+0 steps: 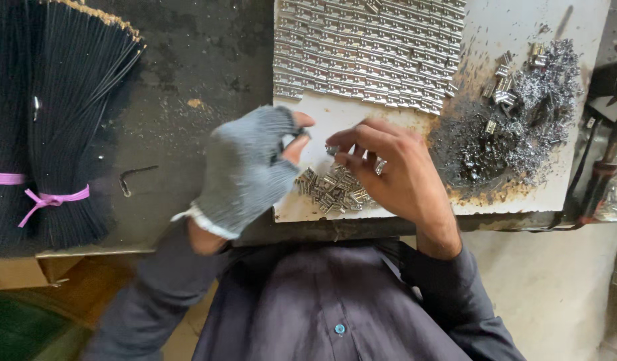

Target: The person places small silver metal components onto a white board with pre-arranged rows of similar parts. They pick up components from a pile and position them one by one into the grid pattern on the board.

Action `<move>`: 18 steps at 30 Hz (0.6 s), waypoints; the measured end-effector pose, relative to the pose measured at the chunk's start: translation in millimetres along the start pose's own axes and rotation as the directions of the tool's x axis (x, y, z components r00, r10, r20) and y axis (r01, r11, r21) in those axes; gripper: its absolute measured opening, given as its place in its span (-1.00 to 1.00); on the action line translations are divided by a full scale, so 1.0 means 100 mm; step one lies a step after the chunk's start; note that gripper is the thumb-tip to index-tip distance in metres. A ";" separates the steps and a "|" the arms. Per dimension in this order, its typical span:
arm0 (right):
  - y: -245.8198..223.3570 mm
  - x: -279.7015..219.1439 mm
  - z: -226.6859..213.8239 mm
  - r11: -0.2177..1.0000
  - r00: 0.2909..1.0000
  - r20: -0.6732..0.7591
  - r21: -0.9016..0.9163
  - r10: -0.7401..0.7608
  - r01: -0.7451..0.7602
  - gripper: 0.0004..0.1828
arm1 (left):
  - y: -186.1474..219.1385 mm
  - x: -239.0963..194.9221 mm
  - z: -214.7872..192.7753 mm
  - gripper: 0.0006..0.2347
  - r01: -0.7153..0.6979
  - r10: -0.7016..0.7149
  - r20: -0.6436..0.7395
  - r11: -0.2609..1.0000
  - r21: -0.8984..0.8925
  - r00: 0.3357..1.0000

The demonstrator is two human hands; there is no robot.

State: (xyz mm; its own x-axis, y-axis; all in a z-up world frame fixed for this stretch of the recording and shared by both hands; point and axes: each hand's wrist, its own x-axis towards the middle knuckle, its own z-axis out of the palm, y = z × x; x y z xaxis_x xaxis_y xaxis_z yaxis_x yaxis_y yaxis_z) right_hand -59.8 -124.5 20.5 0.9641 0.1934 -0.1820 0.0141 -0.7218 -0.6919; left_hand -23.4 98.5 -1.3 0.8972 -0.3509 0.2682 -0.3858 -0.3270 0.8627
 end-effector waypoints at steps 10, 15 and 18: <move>0.00 -0.04 -0.05 0.995 0.995 -0.010 -0.043 -0.095 0.094 -0.66 | -0.05 0.03 0.09 -0.86 -0.178 0.152 0.141 0.965 0.194 0.978; 0.07 -0.01 -0.05 0.983 0.985 0.042 0.079 -0.167 0.164 -0.67 | -0.03 0.06 0.10 -0.88 -0.199 0.120 0.250 0.926 0.321 0.961; 0.13 0.00 0.01 0.968 0.971 -0.032 0.081 -0.237 0.238 -0.68 | -0.04 0.06 0.10 -0.87 -0.120 0.078 0.166 0.959 0.258 0.983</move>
State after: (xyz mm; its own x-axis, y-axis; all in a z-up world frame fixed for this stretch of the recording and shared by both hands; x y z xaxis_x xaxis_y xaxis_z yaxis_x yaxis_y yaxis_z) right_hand -60.4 -133.0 10.5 0.9414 0.3371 0.0094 0.2222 -0.5989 -0.7694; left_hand -18.0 88.8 -7.7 0.8162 -0.5159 0.2601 -0.5327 -0.4979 0.6843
